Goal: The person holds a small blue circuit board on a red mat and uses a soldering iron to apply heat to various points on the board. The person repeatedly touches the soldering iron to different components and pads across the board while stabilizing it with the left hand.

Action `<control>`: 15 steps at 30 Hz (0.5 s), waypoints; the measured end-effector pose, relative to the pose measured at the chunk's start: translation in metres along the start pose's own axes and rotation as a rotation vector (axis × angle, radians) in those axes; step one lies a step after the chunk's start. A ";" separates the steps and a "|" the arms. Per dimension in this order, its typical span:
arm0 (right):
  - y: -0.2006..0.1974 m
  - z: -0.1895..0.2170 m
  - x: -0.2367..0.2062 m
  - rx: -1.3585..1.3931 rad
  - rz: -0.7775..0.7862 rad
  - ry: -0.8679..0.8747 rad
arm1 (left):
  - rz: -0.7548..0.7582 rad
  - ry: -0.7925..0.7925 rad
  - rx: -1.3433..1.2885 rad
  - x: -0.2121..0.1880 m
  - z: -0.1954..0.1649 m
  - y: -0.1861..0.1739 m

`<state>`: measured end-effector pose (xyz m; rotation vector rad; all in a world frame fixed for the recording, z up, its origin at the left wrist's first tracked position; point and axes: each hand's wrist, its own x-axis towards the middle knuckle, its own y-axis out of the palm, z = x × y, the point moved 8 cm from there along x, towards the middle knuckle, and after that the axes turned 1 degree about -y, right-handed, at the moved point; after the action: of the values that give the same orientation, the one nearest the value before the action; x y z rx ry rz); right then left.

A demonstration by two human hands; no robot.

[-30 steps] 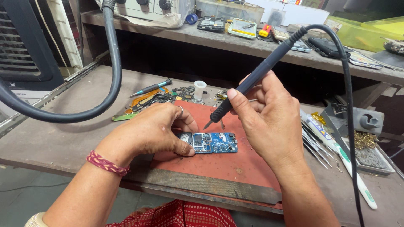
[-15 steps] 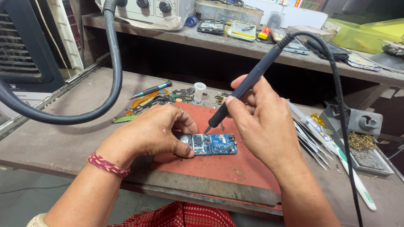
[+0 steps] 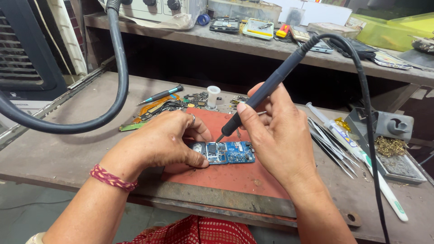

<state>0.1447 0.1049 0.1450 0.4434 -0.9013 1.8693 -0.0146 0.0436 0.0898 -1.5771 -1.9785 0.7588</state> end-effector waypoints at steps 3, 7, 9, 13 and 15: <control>-0.002 -0.007 -0.003 0.021 -0.014 0.063 | -0.009 -0.010 -0.017 0.001 0.003 0.000; -0.009 0.002 0.001 -0.016 -0.050 -0.029 | -0.028 -0.026 0.029 0.001 0.004 -0.003; -0.011 0.003 0.005 -0.045 -0.056 -0.005 | -0.015 -0.014 0.003 0.000 0.002 -0.005; -0.007 0.006 0.011 -0.062 -0.032 0.032 | -0.015 -0.025 0.017 0.000 0.000 -0.010; -0.005 0.009 0.012 -0.044 -0.011 0.006 | -0.014 -0.045 0.028 -0.002 0.002 -0.010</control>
<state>0.1424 0.1064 0.1607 0.4150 -0.9323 1.8363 -0.0228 0.0400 0.0949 -1.5412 -2.0003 0.8198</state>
